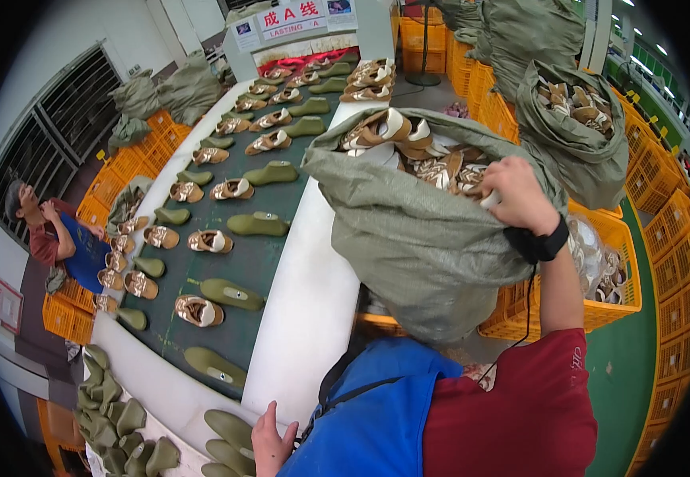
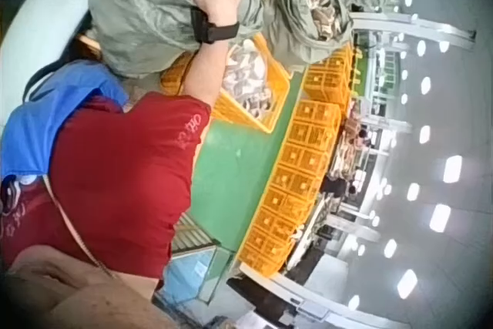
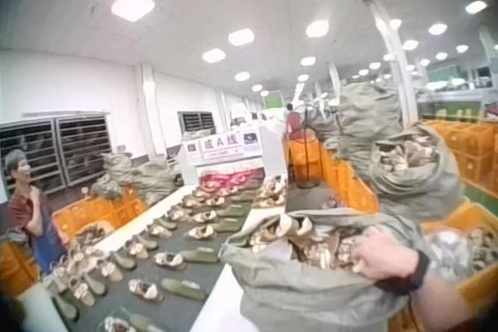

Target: The recorder is placing shoe uppers onto shoe lasts and arranging them on a conveyor belt in a shoe factory.

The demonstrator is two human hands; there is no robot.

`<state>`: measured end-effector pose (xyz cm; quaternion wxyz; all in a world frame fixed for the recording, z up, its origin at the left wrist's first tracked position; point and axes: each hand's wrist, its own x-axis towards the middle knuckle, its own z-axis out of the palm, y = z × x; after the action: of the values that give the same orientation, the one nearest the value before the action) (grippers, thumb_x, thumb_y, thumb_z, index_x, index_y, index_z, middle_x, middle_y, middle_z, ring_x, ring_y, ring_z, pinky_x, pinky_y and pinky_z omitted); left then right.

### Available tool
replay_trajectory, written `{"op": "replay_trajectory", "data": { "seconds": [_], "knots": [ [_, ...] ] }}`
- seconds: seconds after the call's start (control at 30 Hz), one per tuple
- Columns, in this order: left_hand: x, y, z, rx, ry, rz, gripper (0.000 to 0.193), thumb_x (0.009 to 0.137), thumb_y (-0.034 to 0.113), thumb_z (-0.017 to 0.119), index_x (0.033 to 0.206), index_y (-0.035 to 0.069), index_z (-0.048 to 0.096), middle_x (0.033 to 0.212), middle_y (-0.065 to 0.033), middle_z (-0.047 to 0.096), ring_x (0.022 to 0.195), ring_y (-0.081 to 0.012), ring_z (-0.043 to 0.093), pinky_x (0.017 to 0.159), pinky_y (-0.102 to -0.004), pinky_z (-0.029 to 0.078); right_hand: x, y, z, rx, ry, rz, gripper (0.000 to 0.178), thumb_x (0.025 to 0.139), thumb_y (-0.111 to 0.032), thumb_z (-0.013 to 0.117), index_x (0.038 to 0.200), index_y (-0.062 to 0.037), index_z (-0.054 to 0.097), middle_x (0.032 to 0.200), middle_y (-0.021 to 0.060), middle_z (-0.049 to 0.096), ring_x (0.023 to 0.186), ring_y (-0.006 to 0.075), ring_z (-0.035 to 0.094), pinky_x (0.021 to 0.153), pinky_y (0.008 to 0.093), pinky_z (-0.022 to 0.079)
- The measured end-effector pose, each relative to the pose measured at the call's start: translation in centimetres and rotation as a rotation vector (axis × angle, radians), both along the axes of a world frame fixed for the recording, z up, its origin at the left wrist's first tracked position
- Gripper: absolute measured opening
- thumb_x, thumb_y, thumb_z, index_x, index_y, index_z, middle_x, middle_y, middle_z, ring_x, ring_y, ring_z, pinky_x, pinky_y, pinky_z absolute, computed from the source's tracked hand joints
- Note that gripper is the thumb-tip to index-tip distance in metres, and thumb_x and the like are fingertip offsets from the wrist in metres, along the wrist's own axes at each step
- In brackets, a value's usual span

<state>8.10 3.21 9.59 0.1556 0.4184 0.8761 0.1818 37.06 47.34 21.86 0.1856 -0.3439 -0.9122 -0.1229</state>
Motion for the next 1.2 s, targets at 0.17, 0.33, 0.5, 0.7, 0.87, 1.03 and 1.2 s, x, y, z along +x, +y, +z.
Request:
{"op": "replay_trajectory", "data": {
  "seconds": [0.17, 0.33, 0.5, 0.7, 0.87, 1.03, 1.2],
  "knots": [
    [-0.3, -2.3, 0.7, -0.017, -0.013, 0.055, 0.057, 0.073, 0.014, 0.070, 0.123, 0.000, 0.047, 0.107, -0.0244, 0.058, 0.100, -0.0372, 0.056, 0.086, -0.0401, 0.045, -2.0, -3.6, 4.7, 0.162, 0.078, -0.087, 0.010, 0.062, -0.007, 0.065, 0.072, -0.0072, 0.061, 0.083, 0.0049, 0.057, 0.089, 0.0280, 0.050, 0.081, 0.0383, 0.041],
    [-0.8, -5.6, 1.1, -0.009, -0.018, 0.062, 0.056, 0.072, 0.015, 0.071, 0.122, 0.001, 0.048, 0.108, -0.0230, 0.058, 0.100, -0.0374, 0.055, 0.087, -0.0394, 0.044, -7.7, -5.9, 5.1, 0.304, 0.536, 0.100, 0.022, 0.064, -0.007, 0.069, 0.080, -0.0042, 0.054, 0.085, 0.0073, 0.056, 0.094, 0.0275, 0.049, 0.081, 0.0366, 0.040],
    [-2.3, -8.2, 1.7, 0.075, -0.016, 0.082, 0.058, 0.071, 0.027, 0.072, 0.120, 0.004, 0.051, 0.106, -0.0182, 0.057, 0.101, -0.0364, 0.050, 0.089, -0.0417, 0.041, -16.4, -9.0, -0.1, -1.257, 1.245, 0.746, 0.014, 0.085, -0.013, 0.056, 0.091, -0.0017, 0.052, 0.091, 0.0007, 0.057, 0.081, 0.0096, 0.053, 0.076, 0.0234, 0.041],
    [-2.4, -8.6, 7.6, 0.390, 0.376, 0.197, 0.047, 0.074, 0.016, 0.069, 0.116, 0.001, 0.052, 0.109, -0.0180, 0.056, 0.101, -0.0353, 0.053, 0.088, -0.0408, 0.043, -27.0, -16.3, -4.8, -2.202, 1.160, 0.940, 0.037, 0.091, -0.024, 0.044, 0.116, 0.0017, 0.051, 0.105, 0.0097, 0.062, 0.094, 0.0190, 0.060, 0.085, 0.0290, 0.047],
    [-2.5, -7.4, 9.0, 0.705, -0.075, 0.407, 0.071, 0.078, 0.019, 0.069, 0.135, 0.003, 0.030, 0.129, -0.0173, 0.045, 0.118, -0.0306, 0.045, 0.096, -0.0372, 0.039, -30.5, -24.9, -4.4, -1.247, 0.622, 1.332, 0.022, 0.080, -0.024, 0.064, 0.087, -0.0037, 0.058, 0.080, 0.0046, 0.058, 0.074, 0.0119, 0.056, 0.068, 0.0288, 0.047],
    [-5.0, -7.3, 6.2, 1.014, -0.296, 0.484, 0.091, 0.078, 0.011, 0.068, 0.142, 0.011, 0.003, 0.131, -0.0171, 0.040, 0.120, -0.0231, 0.043, 0.094, -0.0366, 0.042, -31.0, -35.0, -3.3, -0.473, 0.332, 1.745, 0.024, 0.065, -0.015, 0.077, 0.078, -0.0054, 0.059, 0.068, 0.0061, 0.057, 0.062, 0.0224, 0.056, 0.059, 0.0311, 0.046],
    [-5.2, -7.5, 7.3, 1.305, -0.498, 0.657, 0.090, 0.074, -0.002, 0.059, 0.141, 0.012, 0.000, 0.114, -0.0181, 0.053, 0.100, -0.0203, 0.058, 0.083, -0.0290, 0.047, -32.0, -34.0, -3.2, -0.642, 0.531, 1.738, 0.037, 0.068, -0.020, 0.074, 0.099, -0.0080, 0.059, 0.079, 0.0051, 0.060, 0.075, 0.0237, 0.059, 0.064, 0.0321, 0.048]
  ]
}}
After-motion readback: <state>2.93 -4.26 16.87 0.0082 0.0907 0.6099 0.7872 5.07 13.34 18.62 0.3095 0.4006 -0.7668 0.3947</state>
